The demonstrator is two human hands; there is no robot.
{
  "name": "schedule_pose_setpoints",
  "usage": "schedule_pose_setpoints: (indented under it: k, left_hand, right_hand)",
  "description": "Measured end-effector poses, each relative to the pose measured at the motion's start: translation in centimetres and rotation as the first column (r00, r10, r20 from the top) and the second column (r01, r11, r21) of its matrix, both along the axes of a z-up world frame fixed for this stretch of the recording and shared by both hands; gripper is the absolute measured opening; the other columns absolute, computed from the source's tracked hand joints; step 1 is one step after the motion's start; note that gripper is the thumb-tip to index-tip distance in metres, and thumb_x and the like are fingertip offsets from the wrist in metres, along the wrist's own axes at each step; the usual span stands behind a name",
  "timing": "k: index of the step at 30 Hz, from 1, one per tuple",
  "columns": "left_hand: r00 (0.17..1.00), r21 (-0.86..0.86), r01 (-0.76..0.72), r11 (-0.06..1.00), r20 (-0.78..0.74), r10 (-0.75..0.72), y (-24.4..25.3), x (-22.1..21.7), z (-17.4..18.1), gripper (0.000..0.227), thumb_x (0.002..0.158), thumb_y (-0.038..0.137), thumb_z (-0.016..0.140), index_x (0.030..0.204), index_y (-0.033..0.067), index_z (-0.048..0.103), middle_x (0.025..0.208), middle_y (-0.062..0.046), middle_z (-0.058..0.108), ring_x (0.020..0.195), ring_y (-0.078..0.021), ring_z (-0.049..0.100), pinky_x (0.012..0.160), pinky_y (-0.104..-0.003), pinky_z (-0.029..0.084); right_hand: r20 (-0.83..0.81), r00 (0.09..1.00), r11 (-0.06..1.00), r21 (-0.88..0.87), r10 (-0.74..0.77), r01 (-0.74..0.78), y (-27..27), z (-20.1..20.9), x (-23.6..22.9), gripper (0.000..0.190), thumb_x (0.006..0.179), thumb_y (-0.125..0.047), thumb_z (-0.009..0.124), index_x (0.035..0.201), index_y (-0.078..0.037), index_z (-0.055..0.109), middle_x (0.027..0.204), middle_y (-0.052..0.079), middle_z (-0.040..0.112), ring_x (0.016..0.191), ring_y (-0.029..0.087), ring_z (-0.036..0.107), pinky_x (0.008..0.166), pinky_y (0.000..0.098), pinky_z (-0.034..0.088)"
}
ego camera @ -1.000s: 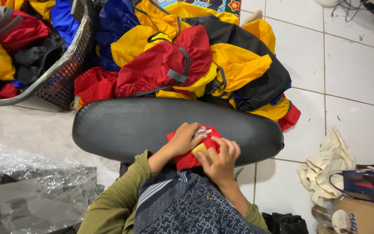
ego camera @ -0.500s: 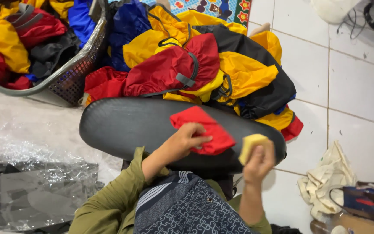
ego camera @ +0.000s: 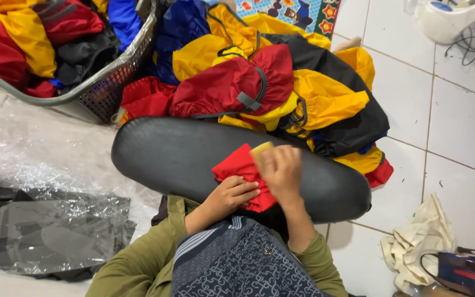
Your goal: The person uses shears to cut a white elastic band, places a folded red textile item into a clear plastic bag, and then inserts that bag into a larger black shipping mailer.
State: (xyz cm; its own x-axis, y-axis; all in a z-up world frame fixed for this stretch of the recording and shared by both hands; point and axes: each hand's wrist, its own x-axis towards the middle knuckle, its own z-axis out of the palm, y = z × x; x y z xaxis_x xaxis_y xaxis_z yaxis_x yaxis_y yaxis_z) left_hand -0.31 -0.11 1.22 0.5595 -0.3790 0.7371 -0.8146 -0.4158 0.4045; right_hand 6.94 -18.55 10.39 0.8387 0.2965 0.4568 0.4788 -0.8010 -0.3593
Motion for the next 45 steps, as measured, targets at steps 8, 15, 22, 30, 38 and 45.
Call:
schedule_pose_setpoints:
  k: [8,15,22,30,38,45]
  left_hand:
    - [0.992,-0.04,-0.095,0.995,0.074,0.098,-0.2,-0.4,-0.5,0.033,0.107,0.033,0.052,0.121,0.0107,0.072,0.12,-0.008,0.073,0.1,-0.0247,0.066,0.103,-0.042,0.053]
    - [0.935,-0.258,-0.335,0.906,0.027,0.354,0.4,-0.3,1.2,0.033,0.107,0.033,0.052,0.12,0.013,0.075,0.117,-0.004,0.074,0.097,-0.0255,0.067,0.095,-0.043,0.055]
    - [0.835,-0.394,-0.435,0.81,0.16,0.527,1.8,-1.1,6.2,0.033,0.101,0.046,0.062,0.105,0.0201,0.082,0.111,-0.003,0.077,0.092,-0.0235,0.063,0.087,-0.042,0.054]
    - [0.923,-0.025,-0.284,0.959,0.263,0.28,3.3,-2.7,7.3,0.021,0.11,0.02,0.053,0.109,0.014,0.073,0.113,-0.005,0.073,0.098,-0.0229,0.067,0.102,-0.046,0.052]
    - [0.874,0.012,-0.481,0.877,0.084,0.478,13.1,-4.4,6.4,0.036,0.096,0.026,0.042,0.122,0.0078,0.059,0.118,-0.015,0.061,0.106,-0.034,0.06,0.094,-0.053,0.041]
    - [-0.183,0.382,-0.92,-0.088,-0.22,0.958,30.6,-4.0,-9.7,0.07,0.105,0.054,0.055,0.144,-0.0039,0.059,0.141,-0.031,0.058,0.132,-0.0462,0.051,0.107,-0.058,0.035]
  right_hand:
    - [0.064,0.992,0.991,-0.08,-0.107,0.112,1.3,-4.9,1.0,0.028,0.097,-0.034,0.071,0.081,-0.012,0.065,0.094,0.002,0.062,0.089,0.03,0.063,0.067,0.0412,0.052]
    - [0.062,0.971,0.919,0.341,-0.229,0.195,-2.5,-2.0,-4.4,0.014,0.105,-0.011,0.066,0.109,-0.005,0.054,0.105,0.013,0.067,0.096,0.034,0.068,0.082,0.0416,0.055]
    - [-0.614,0.641,0.419,0.787,0.461,0.453,-2.4,-6.3,-7.4,0.015,0.104,-0.016,0.05,0.108,-0.008,0.062,0.096,0.007,0.07,0.075,0.016,0.073,0.05,0.0284,0.061]
    - [-0.635,0.244,0.187,0.534,0.733,0.825,-2.8,-10.1,-5.9,0.054,0.079,-0.017,0.06,0.132,-0.017,0.065,0.111,0.025,0.069,0.089,0.043,0.072,0.075,0.0642,0.057]
    - [-0.696,0.321,0.53,0.706,0.642,0.47,-0.5,-8.4,-5.8,0.022,0.082,0.001,0.054,0.1,0.0,0.064,0.089,0.006,0.067,0.076,0.015,0.061,0.064,0.0309,0.047]
    - [-0.622,0.344,0.422,0.755,0.704,0.502,-0.5,-9.7,-6.5,0.03,0.079,0.005,0.051,0.106,0.004,0.065,0.095,0.008,0.07,0.077,0.016,0.064,0.063,0.0302,0.049]
